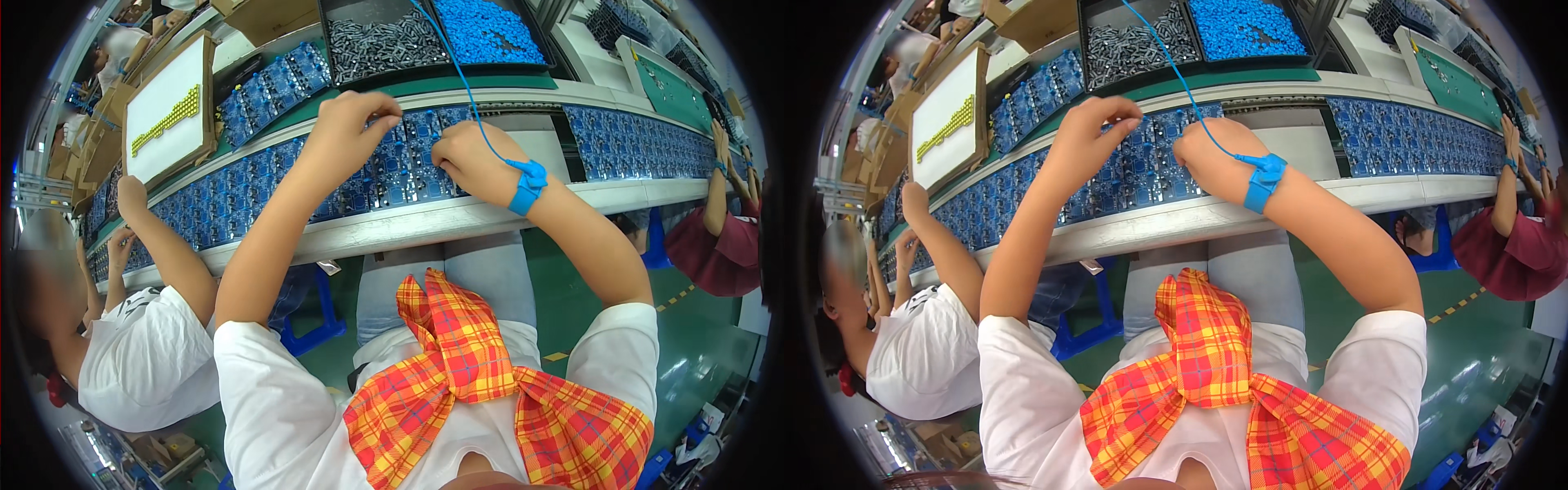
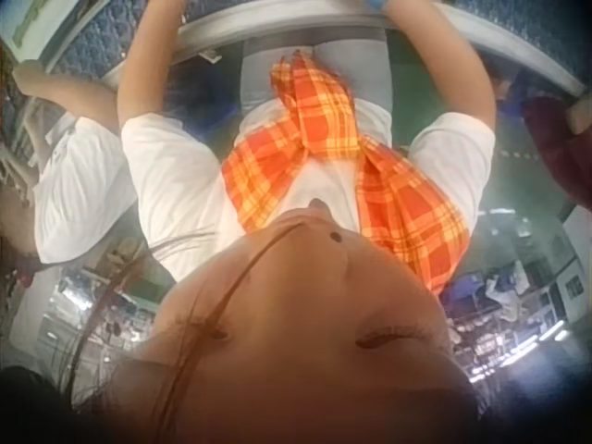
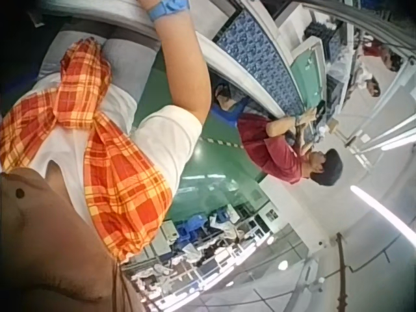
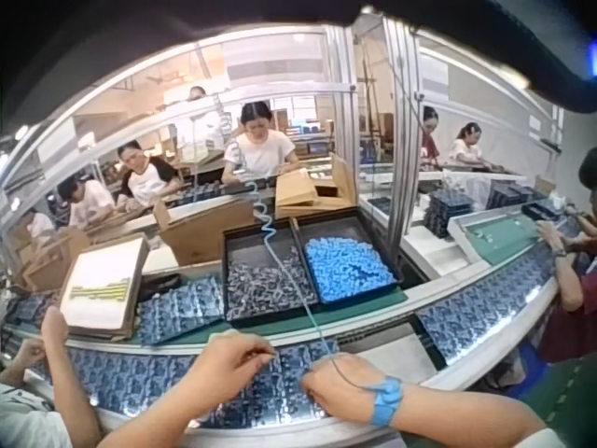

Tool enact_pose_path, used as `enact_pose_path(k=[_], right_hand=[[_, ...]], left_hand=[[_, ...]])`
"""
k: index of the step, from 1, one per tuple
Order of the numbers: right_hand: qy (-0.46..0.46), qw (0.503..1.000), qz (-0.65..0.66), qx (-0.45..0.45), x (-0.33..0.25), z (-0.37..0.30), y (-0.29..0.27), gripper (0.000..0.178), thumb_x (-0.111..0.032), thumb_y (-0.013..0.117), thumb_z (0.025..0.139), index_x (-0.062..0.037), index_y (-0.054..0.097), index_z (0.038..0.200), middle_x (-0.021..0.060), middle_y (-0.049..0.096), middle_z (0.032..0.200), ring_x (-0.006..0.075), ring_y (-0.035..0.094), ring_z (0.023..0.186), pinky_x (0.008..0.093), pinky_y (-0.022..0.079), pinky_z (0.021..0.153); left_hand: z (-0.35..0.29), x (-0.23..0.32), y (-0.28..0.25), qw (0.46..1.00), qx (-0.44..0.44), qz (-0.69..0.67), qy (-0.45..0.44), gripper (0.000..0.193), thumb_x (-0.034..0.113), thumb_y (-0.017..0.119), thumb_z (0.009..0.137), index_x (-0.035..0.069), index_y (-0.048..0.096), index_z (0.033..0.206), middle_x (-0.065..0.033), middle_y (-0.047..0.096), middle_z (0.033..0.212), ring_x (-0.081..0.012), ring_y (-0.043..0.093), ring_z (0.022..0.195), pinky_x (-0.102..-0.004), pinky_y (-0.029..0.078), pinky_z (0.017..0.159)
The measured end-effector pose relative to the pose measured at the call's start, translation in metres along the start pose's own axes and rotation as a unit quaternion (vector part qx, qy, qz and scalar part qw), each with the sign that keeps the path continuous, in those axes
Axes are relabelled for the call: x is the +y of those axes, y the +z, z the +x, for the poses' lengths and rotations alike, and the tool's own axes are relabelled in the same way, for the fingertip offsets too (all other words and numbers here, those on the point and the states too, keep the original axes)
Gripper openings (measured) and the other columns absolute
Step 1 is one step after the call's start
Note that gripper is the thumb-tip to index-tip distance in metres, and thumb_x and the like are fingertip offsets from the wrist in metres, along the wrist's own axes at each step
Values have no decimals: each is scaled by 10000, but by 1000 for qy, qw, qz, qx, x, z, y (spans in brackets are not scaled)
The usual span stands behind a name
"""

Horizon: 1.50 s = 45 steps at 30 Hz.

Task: Manually inserting small electronic components into circuit board slots on a production assembly line.

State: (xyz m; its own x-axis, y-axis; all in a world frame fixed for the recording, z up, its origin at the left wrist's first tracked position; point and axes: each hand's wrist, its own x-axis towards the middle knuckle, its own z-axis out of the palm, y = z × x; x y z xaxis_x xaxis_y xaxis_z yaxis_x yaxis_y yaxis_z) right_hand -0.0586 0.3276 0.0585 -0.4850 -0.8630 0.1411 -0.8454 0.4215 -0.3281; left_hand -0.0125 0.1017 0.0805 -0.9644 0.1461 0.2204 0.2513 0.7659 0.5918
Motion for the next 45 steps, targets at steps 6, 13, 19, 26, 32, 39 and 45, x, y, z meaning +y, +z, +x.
enact_pose_path(k=[6, 13, 19, 26, 32, 39, 45], right_hand=[[16, 1000, -7, 1, 1, 0, 4, 77, -46, 646, 800, -43, 702, 852, 132, 679, 857, 335, 661, 876, 431, 543, 781], [17, 1000, 20, -5, 8, 0, 8, 79, -52, 635, 807, -42, 700, 851, 138, 680, 852, 338, 666, 864, 428, 545, 780], [22, 1000, 22, 0, 7, 1, 8, 86, -54, 629, 812, -37, 701, 856, 143, 683, 856, 343, 667, 861, 430, 547, 775], [7, 999, 13, 36, 8, -1, 13, 92, -63, 627, 815, -44, 709, 853, 150, 681, 846, 348, 668, 857, 436, 548, 772], [-47, 997, -3, 60, -3, -5, 6, 117, -107, 651, 796, -9, 711, 815, 235, 669, 782, 410, 673, 789, 482, 543, 718], [73, 983, 94, 139, 60, 19, -27, 249, -229, 664, 890, -11, 737, 986, 199, 717, 901, 337, 701, 833, 406, 561, 767], [234, 947, 2, 219, 120, 33, -52, 235, -276, 672, 861, -56, 749, 892, 184, 719, 855, 334, 698, 830, 402, 542, 750]], left_hand=[[-29, 2, -4, 997, -39, -46, -58, 159, 94, 679, 901, 39, 740, 1037, -100, 728, 979, -214, 660, 921, -322, 509, 802], [-37, 8, -2, 992, -71, -69, -80, 156, 88, 680, 903, 34, 742, 1035, -99, 722, 994, -200, 654, 914, -313, 507, 798], [-37, 11, 6, 992, -74, -72, -67, 155, 93, 683, 897, 51, 747, 1031, -109, 725, 996, -245, 653, 911, -333, 509, 792], [-34, 15, 9, 992, -82, -67, -65, 154, 94, 683, 892, 60, 749, 1027, -111, 732, 989, -261, 657, 911, -344, 514, 796], [-32, 15, 13, 992, -83, -63, -77, 157, 83, 689, 883, 59, 748, 1026, -104, 735, 973, -251, 657, 900, -343, 514, 792], [-38, 17, 10, 992, -86, -66, -59, 172, 24, 706, 862, 41, 745, 1029, -87, 722, 980, -181, 659, 898, -292, 506, 833], [-43, 31, 11, 990, -86, -77, -75, 173, 16, 702, 848, 26, 737, 1016, -81, 722, 983, -215, 668, 898, -312, 512, 836]])
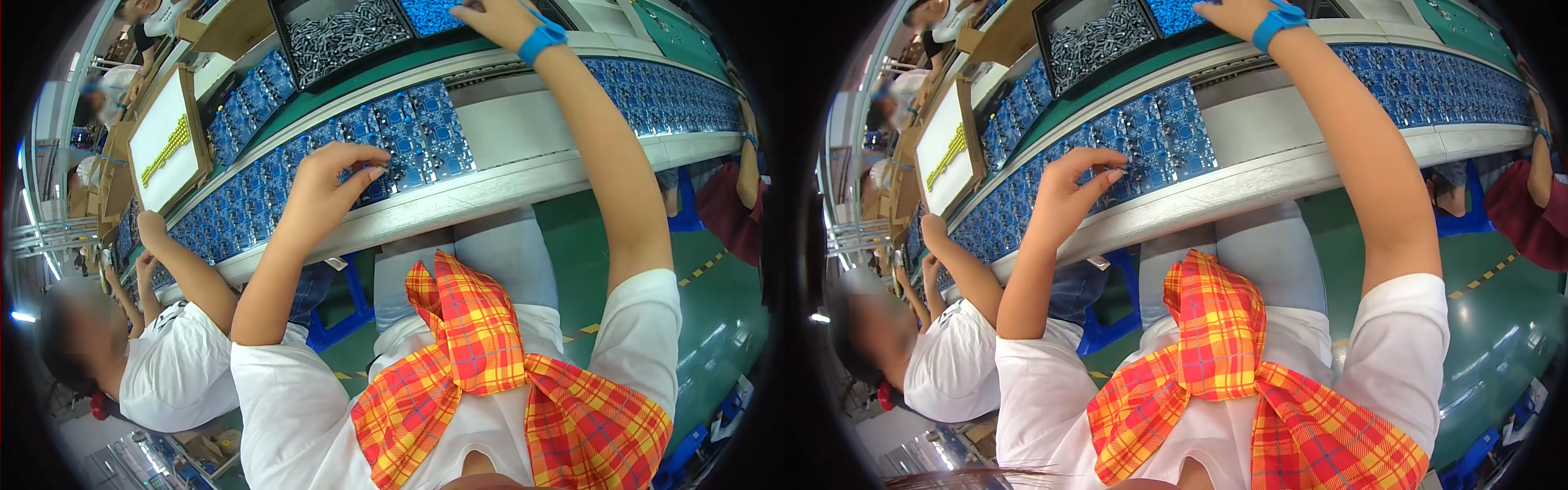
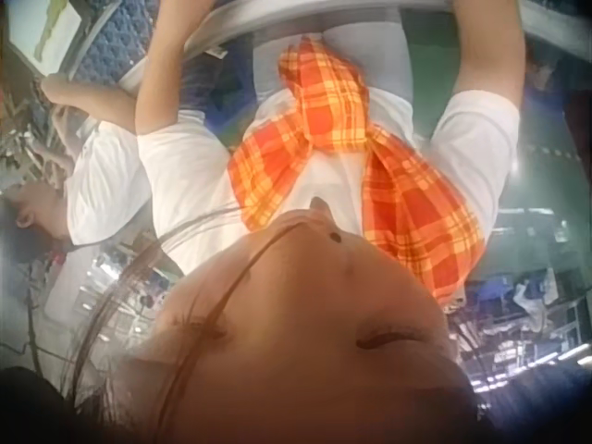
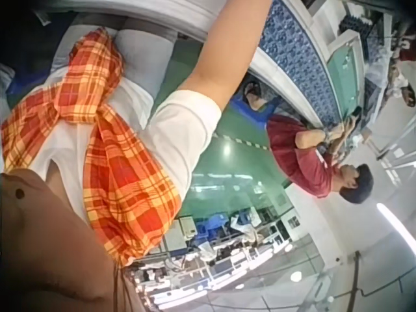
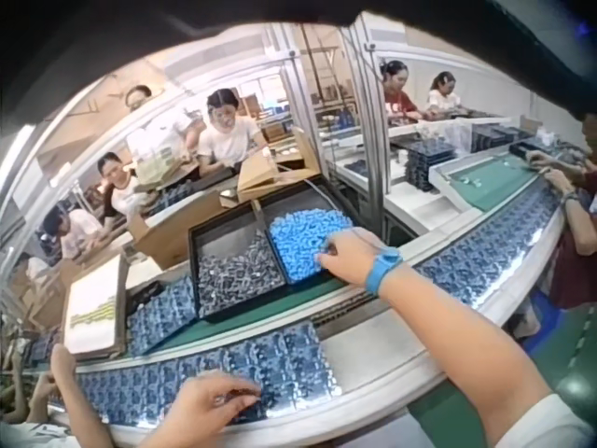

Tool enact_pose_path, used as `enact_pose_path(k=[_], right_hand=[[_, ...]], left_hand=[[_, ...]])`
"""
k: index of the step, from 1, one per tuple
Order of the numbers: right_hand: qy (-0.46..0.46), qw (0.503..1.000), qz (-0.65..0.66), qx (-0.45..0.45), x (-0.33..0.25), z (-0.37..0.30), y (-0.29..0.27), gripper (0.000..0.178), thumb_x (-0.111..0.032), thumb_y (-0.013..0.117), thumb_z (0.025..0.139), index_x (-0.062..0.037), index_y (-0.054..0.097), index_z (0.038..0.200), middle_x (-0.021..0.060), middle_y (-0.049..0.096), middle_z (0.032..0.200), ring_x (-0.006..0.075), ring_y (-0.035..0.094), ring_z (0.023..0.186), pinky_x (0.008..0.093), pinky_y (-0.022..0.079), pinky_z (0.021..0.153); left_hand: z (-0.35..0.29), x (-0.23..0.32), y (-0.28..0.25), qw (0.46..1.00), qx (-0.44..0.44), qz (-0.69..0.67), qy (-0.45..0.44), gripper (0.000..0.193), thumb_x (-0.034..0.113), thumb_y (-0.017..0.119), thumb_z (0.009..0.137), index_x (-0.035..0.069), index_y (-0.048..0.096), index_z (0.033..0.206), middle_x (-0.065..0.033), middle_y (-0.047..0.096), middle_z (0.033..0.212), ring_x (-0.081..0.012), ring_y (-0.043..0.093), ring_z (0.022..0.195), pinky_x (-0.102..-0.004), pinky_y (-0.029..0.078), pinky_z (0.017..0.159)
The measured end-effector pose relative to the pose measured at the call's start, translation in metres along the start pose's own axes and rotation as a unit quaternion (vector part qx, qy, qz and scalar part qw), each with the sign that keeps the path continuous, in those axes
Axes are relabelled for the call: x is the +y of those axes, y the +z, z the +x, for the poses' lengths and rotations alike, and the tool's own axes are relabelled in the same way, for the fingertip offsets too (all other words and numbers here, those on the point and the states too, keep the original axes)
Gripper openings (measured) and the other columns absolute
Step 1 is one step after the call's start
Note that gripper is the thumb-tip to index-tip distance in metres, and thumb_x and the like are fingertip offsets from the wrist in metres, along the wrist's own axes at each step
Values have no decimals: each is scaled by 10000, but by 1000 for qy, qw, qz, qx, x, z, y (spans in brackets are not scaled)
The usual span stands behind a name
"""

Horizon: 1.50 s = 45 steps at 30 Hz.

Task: Manually inserting small electronic components into circuit board slots on a production assembly line.

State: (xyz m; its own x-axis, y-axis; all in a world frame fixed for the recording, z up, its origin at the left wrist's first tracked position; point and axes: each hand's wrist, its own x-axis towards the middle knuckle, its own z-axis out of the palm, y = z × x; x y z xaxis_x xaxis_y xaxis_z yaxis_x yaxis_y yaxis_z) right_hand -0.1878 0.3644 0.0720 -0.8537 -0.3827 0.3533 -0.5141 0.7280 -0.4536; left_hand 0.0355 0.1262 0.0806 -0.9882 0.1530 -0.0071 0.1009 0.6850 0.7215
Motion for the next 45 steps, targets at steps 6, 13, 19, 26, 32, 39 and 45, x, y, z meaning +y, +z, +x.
enact_pose_path(k=[6, 13, 19, 26, 32, 39, 45], right_hand=[[18, 997, 62, -44, 20, 21, 23, 248, -304, 711, 855, -62, 759, 873, 178, 721, 844, 334, 698, 819, 420, 542, 758], [101, 991, 79, 32, 31, 29, 26, 221, -262, 701, 870, -53, 766, 903, 174, 724, 916, 331, 687, 871, 431, 532, 784], [58, 994, 69, 62, 33, 23, 28, 215, -242, 691, 868, -47, 764, 921, 181, 719, 921, 345, 682, 888, 430, 530, 795], [33, 991, 72, 110, 37, 20, 30, 208, -229, 699, 850, -42, 761, 916, 194, 713, 913, 354, 682, 880, 423, 533, 791], [51, 991, 84, 92, 35, 19, 26, 204, -221, 709, 844, -34, 755, 909, 185, 716, 883, 332, 693, 862, 404, 538, 771], [39, 985, 127, 106, 40, 15, 26, 215, -227, 705, 857, -29, 754, 926, 182, 722, 881, 291, 709, 841, 384, 539, 756], [35, 953, 276, 118, 20, -19, 22, 243, -218, 692, 884, -14, 750, 1004, 144, 751, 907, 250, 720, 843, 389, 548, 772]], left_hand=[[-5, 1, 14, 980, 5, 164, 109, 135, 55, 699, 842, 79, 740, 968, -47, 689, 958, -243, 617, 939, -373, 417, 885], [-7, -2, 28, 951, 30, 254, 174, 97, 103, 699, 841, 135, 742, 922, -6, 643, 941, -217, 566, 953, -435, 323, 887], [-6, -3, 27, 943, 13, 271, 194, 130, 78, 663, 838, 125, 727, 940, 0, 639, 957, -223, 556, 986, -459, 330, 910], [0, -7, 21, 926, -15, 297, 234, 168, 66, 641, 814, 121, 717, 954, 2, 635, 983, -225, 545, 1019, -466, 322, 952], [1, -7, 22, 924, -19, 299, 239, 169, 69, 636, 809, 122, 713, 950, -1, 631, 978, -226, 544, 1026, -469, 329, 958], [-8, 7, 28, 881, -51, 400, 249, 164, 99, 628, 837, 119, 720, 972, -25, 631, 970, -230, 565, 1010, -484, 346, 954], [45, -10, -9, 941, 36, 270, 202, 185, 164, 603, 909, 145, 750, 1020, -32, 665, 935, -251, 587, 976, -474, 358, 910]])
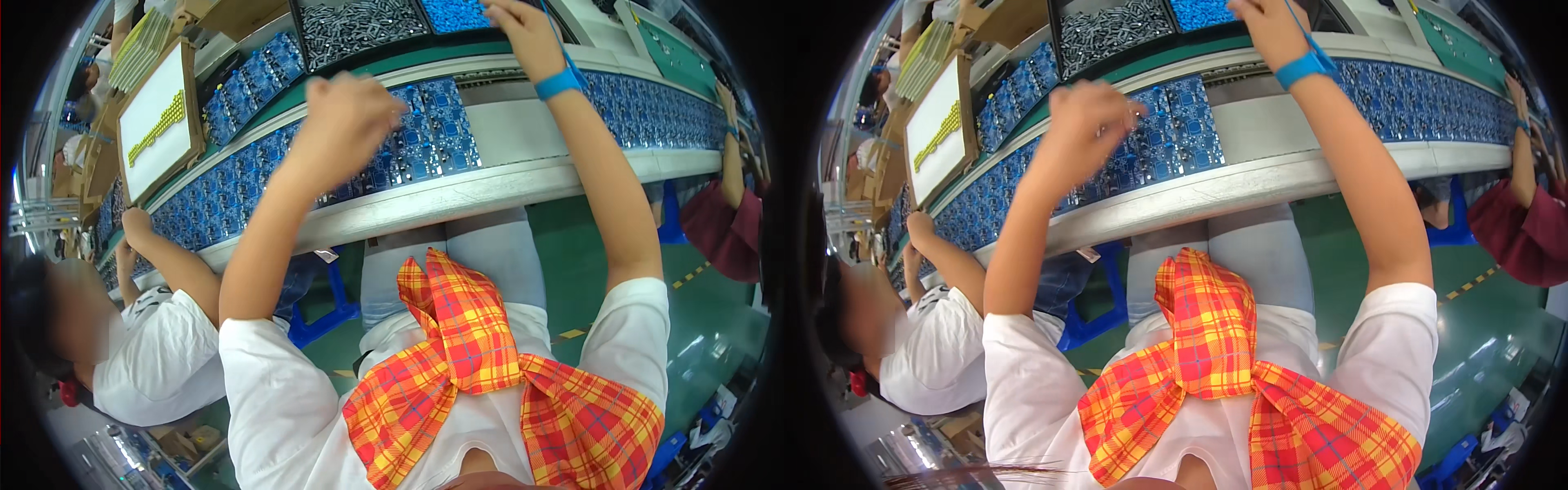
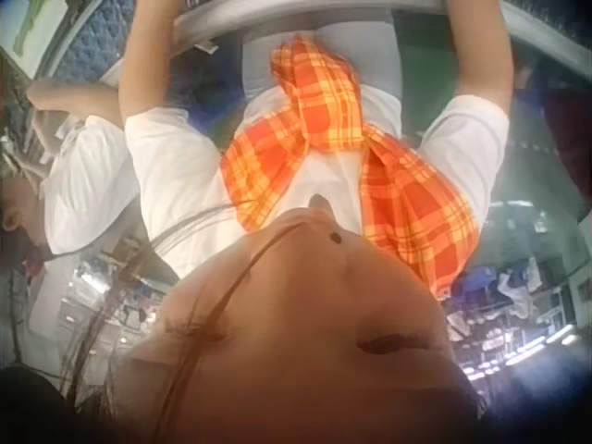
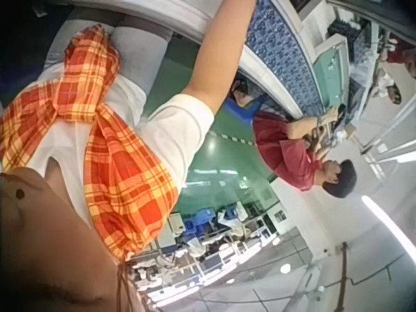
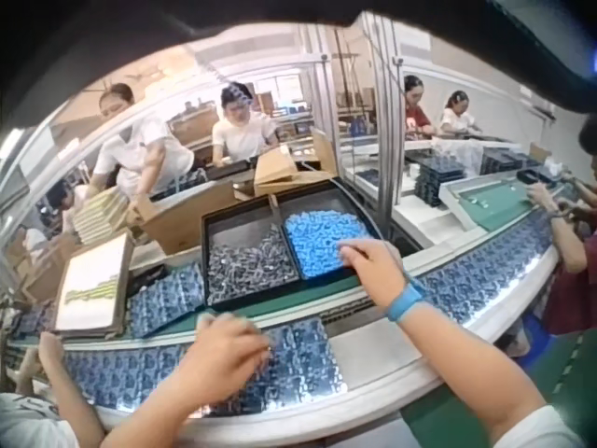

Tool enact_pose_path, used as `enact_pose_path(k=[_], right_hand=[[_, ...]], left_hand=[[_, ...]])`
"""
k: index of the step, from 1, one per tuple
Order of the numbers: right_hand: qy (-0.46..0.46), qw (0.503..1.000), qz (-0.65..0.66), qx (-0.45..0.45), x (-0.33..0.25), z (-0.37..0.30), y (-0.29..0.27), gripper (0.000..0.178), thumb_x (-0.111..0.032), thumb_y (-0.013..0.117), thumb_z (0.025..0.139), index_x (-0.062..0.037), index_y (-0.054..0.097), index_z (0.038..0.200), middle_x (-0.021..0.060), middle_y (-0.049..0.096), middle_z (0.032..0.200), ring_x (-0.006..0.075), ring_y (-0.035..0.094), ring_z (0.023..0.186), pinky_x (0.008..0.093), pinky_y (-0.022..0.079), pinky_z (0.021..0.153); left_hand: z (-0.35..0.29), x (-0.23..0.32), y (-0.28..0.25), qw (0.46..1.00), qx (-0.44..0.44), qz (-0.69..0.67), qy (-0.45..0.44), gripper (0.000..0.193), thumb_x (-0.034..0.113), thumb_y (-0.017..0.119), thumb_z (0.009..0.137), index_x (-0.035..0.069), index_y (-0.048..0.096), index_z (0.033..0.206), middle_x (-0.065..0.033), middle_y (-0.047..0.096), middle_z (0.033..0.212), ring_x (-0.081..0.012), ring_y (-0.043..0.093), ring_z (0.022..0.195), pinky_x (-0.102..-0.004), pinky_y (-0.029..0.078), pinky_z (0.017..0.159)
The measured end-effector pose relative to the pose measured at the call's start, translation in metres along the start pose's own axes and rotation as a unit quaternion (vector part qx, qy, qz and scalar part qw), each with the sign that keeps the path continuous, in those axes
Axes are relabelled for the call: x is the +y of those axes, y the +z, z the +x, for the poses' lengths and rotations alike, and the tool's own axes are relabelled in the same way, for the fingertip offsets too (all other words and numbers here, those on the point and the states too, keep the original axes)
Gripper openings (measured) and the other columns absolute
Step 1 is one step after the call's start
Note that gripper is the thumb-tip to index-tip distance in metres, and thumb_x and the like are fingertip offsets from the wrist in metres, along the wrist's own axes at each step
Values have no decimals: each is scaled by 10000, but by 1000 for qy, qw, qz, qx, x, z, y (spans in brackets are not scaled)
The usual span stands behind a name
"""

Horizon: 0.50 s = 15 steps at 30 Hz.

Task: Manually inserting small electronic components into circuit board slots on a production assembly line.

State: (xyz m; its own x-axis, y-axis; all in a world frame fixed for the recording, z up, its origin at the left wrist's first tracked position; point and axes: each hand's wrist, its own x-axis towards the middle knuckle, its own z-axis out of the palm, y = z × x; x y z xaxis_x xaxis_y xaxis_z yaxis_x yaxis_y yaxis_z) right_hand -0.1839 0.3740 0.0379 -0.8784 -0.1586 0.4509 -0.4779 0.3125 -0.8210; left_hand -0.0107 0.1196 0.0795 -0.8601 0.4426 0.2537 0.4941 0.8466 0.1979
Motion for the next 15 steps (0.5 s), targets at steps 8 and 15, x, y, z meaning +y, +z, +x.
enact_pose_path(k=[8, 15], right_hand=[[-4, 975, -57, -215, -12, -41, 30, 199, -160, 657, 935, -13, 737, 1043, 92, 742, 911, 178, 691, 853, 298, 543, 785], [1, 963, -112, -247, -8, -43, 55, 189, -184, 680, 918, -60, 756, 1039, 127, 750, 980, 223, 716, 907, 335, 548, 815]], left_hand=[[72, -101, 31, 961, 63, 74, -259, 164, 283, 651, 907, 236, 782, 993, -23, 724, 962, -278, 665, 943, -489, 388, 901], [71, -130, 65, 952, 138, 188, -197, 231, 406, 684, 887, 255, 789, 1027, 10, 746, 1054, -233, 634, 1098, -521, 370, 938]])
